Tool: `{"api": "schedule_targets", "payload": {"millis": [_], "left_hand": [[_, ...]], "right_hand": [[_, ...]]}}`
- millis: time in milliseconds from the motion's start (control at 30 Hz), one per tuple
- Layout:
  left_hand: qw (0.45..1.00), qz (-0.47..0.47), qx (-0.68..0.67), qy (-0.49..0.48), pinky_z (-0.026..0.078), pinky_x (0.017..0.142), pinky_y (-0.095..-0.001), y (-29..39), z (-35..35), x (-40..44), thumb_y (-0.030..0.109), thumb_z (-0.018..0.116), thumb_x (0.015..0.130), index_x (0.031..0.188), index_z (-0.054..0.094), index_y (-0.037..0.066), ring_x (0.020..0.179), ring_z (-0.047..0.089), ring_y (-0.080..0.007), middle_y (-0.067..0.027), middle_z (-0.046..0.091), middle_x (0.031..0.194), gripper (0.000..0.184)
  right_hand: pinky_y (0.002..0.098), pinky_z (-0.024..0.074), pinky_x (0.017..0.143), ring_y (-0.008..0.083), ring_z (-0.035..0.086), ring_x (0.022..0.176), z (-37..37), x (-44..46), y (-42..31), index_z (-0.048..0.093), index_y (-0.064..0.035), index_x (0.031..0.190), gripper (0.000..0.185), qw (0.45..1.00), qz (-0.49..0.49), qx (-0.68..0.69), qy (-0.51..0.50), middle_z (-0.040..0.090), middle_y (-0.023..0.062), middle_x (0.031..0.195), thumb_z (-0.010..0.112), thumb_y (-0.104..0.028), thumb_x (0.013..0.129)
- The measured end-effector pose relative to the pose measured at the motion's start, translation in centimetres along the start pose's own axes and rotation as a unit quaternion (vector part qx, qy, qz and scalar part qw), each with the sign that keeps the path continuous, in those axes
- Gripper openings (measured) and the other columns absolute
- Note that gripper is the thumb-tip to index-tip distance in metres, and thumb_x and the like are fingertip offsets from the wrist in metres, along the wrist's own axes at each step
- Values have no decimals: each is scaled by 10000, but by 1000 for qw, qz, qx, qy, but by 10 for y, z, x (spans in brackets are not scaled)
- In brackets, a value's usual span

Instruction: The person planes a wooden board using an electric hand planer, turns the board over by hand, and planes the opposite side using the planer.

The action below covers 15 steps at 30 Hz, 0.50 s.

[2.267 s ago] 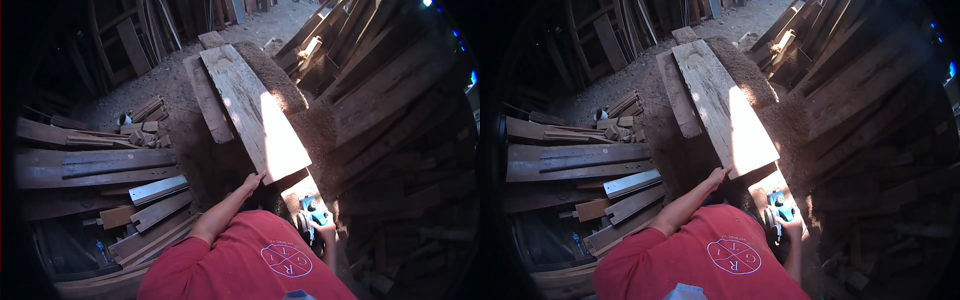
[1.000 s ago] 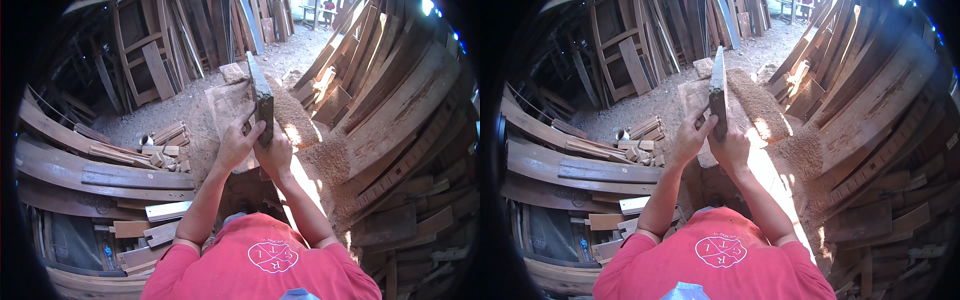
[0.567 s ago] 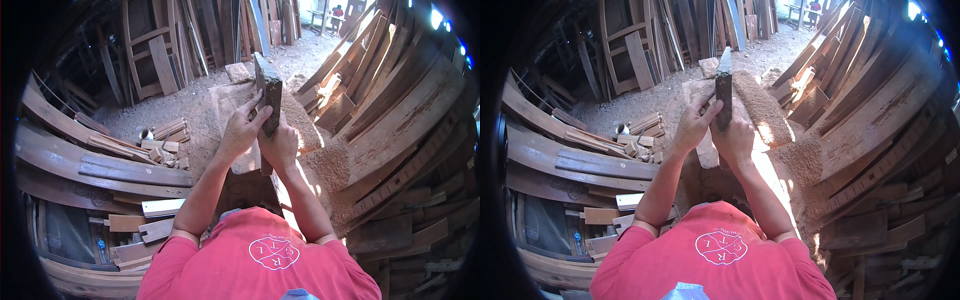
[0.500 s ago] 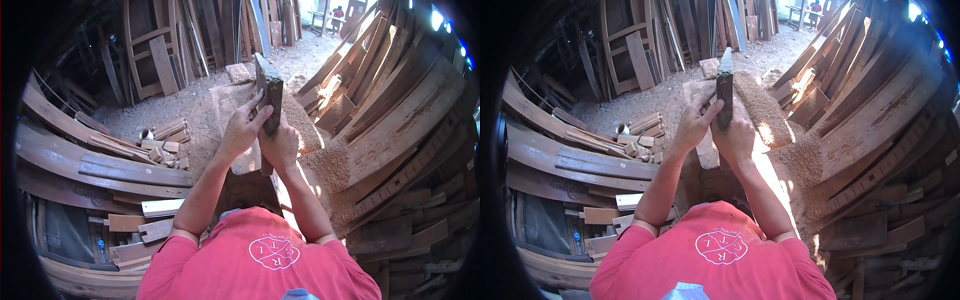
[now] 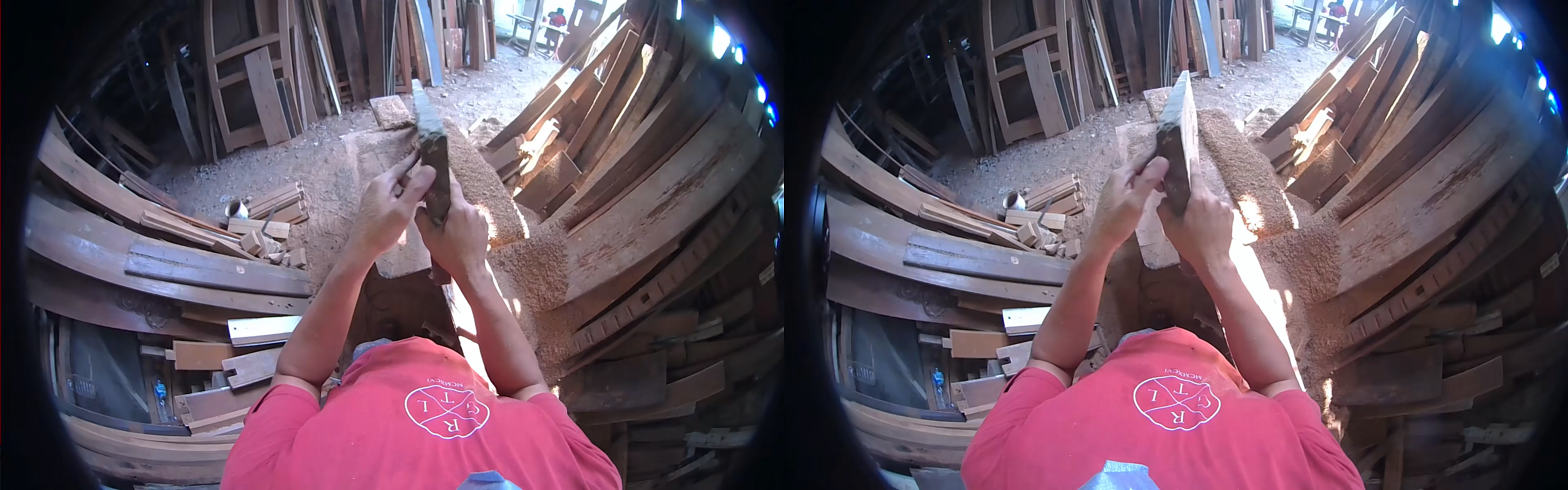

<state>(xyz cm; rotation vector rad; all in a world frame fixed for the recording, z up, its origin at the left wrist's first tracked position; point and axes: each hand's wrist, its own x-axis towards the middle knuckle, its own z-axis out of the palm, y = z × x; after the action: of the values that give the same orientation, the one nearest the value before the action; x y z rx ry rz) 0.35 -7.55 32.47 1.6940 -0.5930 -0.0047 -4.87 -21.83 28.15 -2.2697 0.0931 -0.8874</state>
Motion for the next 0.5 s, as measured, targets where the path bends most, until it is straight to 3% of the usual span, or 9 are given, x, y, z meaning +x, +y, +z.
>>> {"api": "schedule_targets", "payload": {"millis": [67,100,167,233,267,300,400,433,500], "left_hand": [[998,-61,-26,12,522,828,-285,-7,-20,-20,532,675,1033,1408,631,-82,906,674,-140,-96,734,960,720],[994,-101,-25,20,511,784,-278,-13,-28,-33,534,672,1032,1348,666,-65,861,660,-127,-74,723,923,678],[981,-189,-23,24,461,679,-259,-37,-43,-63,519,674,1029,1229,721,-17,754,605,-88,-25,696,858,575],[951,-305,-46,9,370,564,-238,-83,-56,-99,477,684,1024,1112,753,49,637,507,-33,33,660,800,442],[944,-313,-95,51,331,544,-238,-95,-48,-120,459,693,1016,1044,740,90,607,461,-20,57,623,771,372],[932,-320,-144,90,291,523,-239,-107,-40,-141,440,702,1008,976,727,131,578,415,-7,80,586,742,312],[915,-373,-139,70,300,511,-252,-193,-52,-185,465,715,996,915,697,146,555,413,-22,99,519,696,329],[907,-394,-137,51,305,508,-262,-211,-58,-194,480,715,994,915,698,140,546,412,-33,98,514,687,349],[908,-405,-101,34,289,511,-283,-239,-63,-208,526,717,985,858,705,135,551,402,-48,80,507,676,411]], "right_hand": [[527,606,727,454,754,799,-3,-14,1,581,14,1444,694,998,-26,-35,-43,757,278,959,762,-246,827],[497,624,797,417,769,953,-1,-30,9,532,-28,1537,807,989,-70,-87,-99,746,280,1164,762,-231,791],[469,630,868,388,751,1107,11,-55,23,553,-66,1529,816,973,-163,-124,-104,720,256,1299,789,-257,772],[458,626,918,378,712,1224,19,-82,29,557,-115,1540,844,954,-173,-177,-171,686,216,1403,809,-267,749],[467,595,985,384,669,1295,27,-96,37,539,-145,1559,889,944,-165,-180,-221,651,200,1462,858,-377,763],[467,595,985,384,669,1295,29,-106,42,539,-145,1559,889,944,-165,-177,-223,651,200,1462,858,-377,763],[492,472,1147,402,511,1453,33,-133,68,473,-130,1598,1035,919,-90,-65,-379,535,224,1569,853,-635,778],[492,472,1147,402,511,1453,41,-141,78,473,-130,1598,1035,919,-92,-66,-377,535,224,1569,853,-635,778],[511,513,1074,419,621,1293,58,-161,106,494,-81,1568,1015,960,6,-85,-267,607,190,1472,879,-577,770]]}}
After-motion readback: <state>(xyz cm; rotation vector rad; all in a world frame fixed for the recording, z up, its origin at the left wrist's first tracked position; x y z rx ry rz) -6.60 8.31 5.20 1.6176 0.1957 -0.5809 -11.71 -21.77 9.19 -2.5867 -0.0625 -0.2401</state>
